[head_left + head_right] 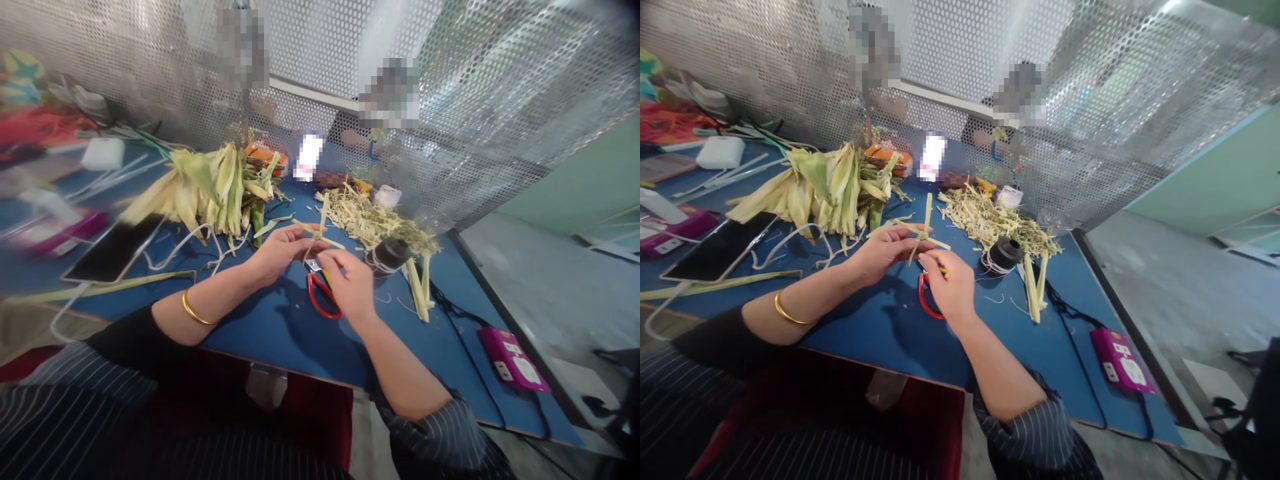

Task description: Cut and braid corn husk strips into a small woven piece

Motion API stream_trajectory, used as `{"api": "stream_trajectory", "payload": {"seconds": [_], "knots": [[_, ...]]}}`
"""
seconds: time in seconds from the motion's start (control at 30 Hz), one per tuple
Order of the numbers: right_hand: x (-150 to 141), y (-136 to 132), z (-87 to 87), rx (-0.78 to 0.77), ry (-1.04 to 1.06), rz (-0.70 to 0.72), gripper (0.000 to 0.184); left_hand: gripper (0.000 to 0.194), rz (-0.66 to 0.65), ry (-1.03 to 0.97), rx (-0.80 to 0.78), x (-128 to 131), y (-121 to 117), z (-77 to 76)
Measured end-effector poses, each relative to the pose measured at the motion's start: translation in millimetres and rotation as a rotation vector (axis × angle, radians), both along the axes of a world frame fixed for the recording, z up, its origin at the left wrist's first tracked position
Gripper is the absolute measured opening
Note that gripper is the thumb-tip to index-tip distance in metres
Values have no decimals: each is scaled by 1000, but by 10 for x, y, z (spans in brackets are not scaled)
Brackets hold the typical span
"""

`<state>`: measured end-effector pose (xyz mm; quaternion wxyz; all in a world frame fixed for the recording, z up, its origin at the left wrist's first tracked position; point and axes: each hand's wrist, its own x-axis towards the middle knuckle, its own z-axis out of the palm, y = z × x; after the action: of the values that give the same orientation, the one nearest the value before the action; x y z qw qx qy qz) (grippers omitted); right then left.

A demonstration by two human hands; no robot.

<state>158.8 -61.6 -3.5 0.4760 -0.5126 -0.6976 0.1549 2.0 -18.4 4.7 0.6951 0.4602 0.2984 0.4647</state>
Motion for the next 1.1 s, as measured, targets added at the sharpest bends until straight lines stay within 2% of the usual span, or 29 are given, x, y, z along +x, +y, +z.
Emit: {"api": "stream_trajectory", "payload": {"seconds": [0.1, 0.23, 0.47, 0.63, 0.77, 0.87, 1.0, 1.03, 1.1], "knots": [[-99, 39, -108, -202, 138, 99, 22, 31, 8, 11, 10, 50, -28, -35], [-154, 82, -189, -295, 301, 52, 22, 30, 16, 42, 37, 87, -31, -94], [-159, 75, -241, -241, 380, 80, 16, 26, 42, 43, 95, 96, -12, -126], [-170, 75, -225, -212, 343, 111, 15, 22, 115, 33, 90, 104, -20, -140], [-181, 47, -185, -204, 229, 85, 18, 22, 90, 48, 86, 88, -23, -109], [-159, -15, -132, -99, -40, 1, 23, 23, 103, 66, 87, 66, -27, -63], [-76, -51, -40, 284, -225, -149, 15, 28, 120, 86, 82, 30, -37, -16], [-51, -38, -26, 332, -245, -190, 19, 29, 109, 97, 77, 23, -41, -8], [-6, 6, -21, 316, -313, -225, 28, 30, 87, 129, 77, 12, -48, 6]]}}
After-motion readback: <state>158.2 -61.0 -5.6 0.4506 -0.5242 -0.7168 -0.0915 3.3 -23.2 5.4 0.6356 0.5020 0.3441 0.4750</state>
